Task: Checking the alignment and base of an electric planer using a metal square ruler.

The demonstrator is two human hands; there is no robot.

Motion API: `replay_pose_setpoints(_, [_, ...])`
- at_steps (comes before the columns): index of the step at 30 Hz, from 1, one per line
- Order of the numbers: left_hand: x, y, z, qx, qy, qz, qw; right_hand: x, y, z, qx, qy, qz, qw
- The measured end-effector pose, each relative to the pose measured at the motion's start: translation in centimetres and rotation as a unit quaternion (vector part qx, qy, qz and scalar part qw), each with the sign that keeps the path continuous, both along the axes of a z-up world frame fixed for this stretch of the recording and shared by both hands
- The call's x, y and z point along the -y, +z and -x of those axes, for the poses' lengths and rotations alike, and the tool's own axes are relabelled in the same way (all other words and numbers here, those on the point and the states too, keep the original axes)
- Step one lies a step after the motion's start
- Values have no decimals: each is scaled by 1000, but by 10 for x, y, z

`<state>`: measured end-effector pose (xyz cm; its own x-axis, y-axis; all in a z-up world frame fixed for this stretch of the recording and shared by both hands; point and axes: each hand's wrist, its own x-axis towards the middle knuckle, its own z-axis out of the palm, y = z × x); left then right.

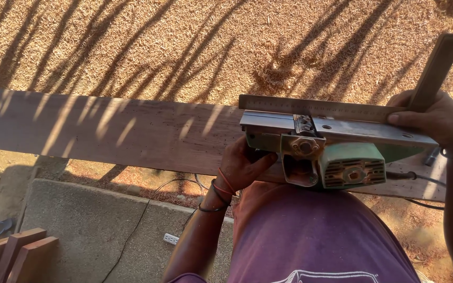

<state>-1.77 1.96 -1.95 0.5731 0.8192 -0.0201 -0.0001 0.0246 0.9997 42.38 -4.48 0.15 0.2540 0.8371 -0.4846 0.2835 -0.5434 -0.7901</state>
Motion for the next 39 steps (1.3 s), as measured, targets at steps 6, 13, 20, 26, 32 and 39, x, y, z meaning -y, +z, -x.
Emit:
replay_pose_setpoints(6, [0, -2, -1, 1, -7, 17, 1000, 4, -12, -9, -19, 9, -30, 999])
replay_pose_setpoints(13, [-3, 11, -2, -23, 0, -22, 999, 4, -3, -2, 1, 19, -18, 1000])
replay_pose_setpoints(20, [-3, 11, -2, -40, -4, -17, 999, 3, 1, 1, -17, 13, -18, 1000])
replay_pose_setpoints(26, [-5, 4, 0, -2, -14, 5, 1000, 2, 1, 1, -29, 16, -29, 999])
replay_pose_setpoints(32, [-10, -16, 4, 58, -56, 67, 995, 4, -1, -2, -36, 19, -34, 999])
replay_pose_setpoints(39, [-23, -41, 14, 132, -133, 187, 964, 3, -3, -4, -30, 18, -35, 999])
